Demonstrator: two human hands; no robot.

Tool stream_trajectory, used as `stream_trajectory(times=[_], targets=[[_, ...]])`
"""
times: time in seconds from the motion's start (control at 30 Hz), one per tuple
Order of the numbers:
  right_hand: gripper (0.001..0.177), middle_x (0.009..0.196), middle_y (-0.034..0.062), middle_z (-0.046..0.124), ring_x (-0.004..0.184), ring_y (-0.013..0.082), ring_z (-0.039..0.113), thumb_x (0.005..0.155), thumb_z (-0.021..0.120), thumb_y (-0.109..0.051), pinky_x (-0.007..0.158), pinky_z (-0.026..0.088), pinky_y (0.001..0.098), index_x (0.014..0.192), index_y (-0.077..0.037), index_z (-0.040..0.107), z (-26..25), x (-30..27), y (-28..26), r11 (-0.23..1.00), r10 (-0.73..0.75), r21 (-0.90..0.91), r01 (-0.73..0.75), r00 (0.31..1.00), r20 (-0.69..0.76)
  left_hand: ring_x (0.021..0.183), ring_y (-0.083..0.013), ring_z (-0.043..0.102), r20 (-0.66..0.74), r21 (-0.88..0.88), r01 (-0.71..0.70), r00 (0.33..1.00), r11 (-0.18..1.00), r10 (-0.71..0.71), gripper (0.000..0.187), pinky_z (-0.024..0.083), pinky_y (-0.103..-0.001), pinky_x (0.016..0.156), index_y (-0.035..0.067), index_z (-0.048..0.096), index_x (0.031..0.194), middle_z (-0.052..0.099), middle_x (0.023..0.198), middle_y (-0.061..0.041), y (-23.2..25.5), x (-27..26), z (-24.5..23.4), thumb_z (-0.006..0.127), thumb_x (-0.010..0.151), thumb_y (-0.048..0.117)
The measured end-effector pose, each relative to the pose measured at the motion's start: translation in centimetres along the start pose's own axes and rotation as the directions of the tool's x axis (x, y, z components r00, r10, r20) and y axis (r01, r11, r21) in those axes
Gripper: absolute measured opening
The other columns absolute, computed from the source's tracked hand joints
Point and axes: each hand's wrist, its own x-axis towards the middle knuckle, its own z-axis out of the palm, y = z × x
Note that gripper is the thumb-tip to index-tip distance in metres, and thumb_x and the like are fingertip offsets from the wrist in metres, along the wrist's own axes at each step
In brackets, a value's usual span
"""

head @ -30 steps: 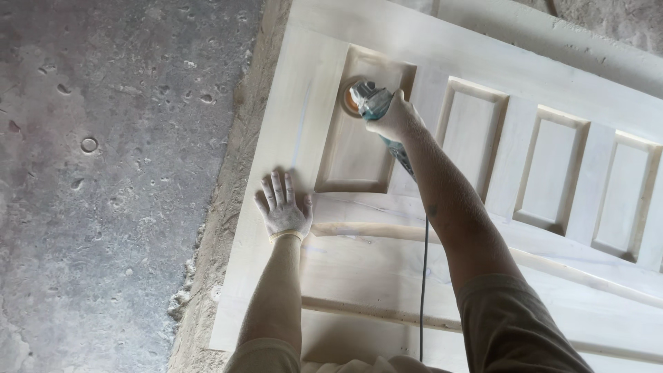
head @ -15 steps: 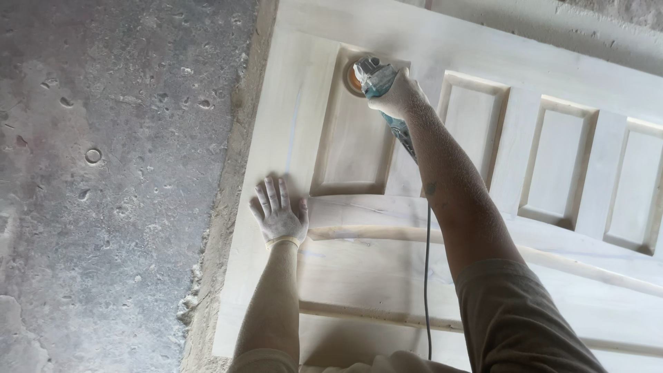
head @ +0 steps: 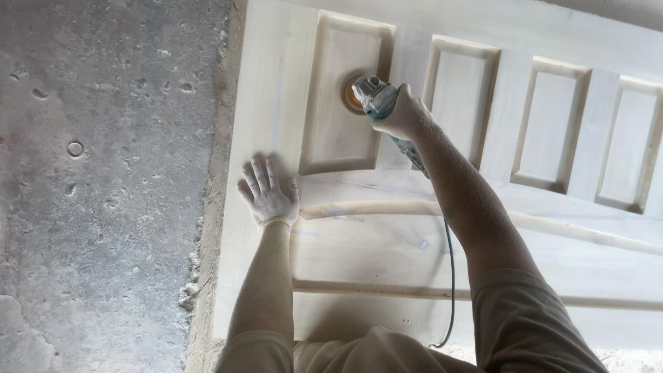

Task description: The person uses an electric sander to smooth the surface of a wooden door. They move the sander across the door's panels and edges, applying consistent pressure to ensure an even finish.

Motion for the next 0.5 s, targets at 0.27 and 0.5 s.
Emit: stream_trajectory(times=[0.27,0.5], targets=[[0.085,0.106,0.0212,0.067,0.088,0.0306,0.075,0.069,0.083,-0.031,0.071,0.068,0.0398,0.131,0.005,0.037,2.9,-4.3,1.2,0.999,-0.044,0.020,0.043,0.997,0.066,0.155,-0.0338,-0.007,-0.035,-0.037,-0.007,0.999,0.999,0.005,0.081,-0.003,-0.058,0.122,0.016,0.004,0.163,-0.004,0.170,-0.013,0.0,-0.2,-0.7,0.017,0.100,0.064],[0.079,0.098,0.0205,0.069,0.083,0.0311,0.074,0.070,0.083,-0.032,0.070,0.066,0.0408,0.125,0.004,0.041,4.7,-6.8,1.6,0.996,-0.073,-0.046,0.079,0.991,0.114,0.156,-0.0335,-0.008,-0.014,0.022,0.003,1.000,1.000,-0.003,0.080,-0.004,-0.059,0.122,0.016,0.004,0.164,-0.003,0.171,-0.013,0.1,0.1,0.3,0.016,0.100,0.064]])
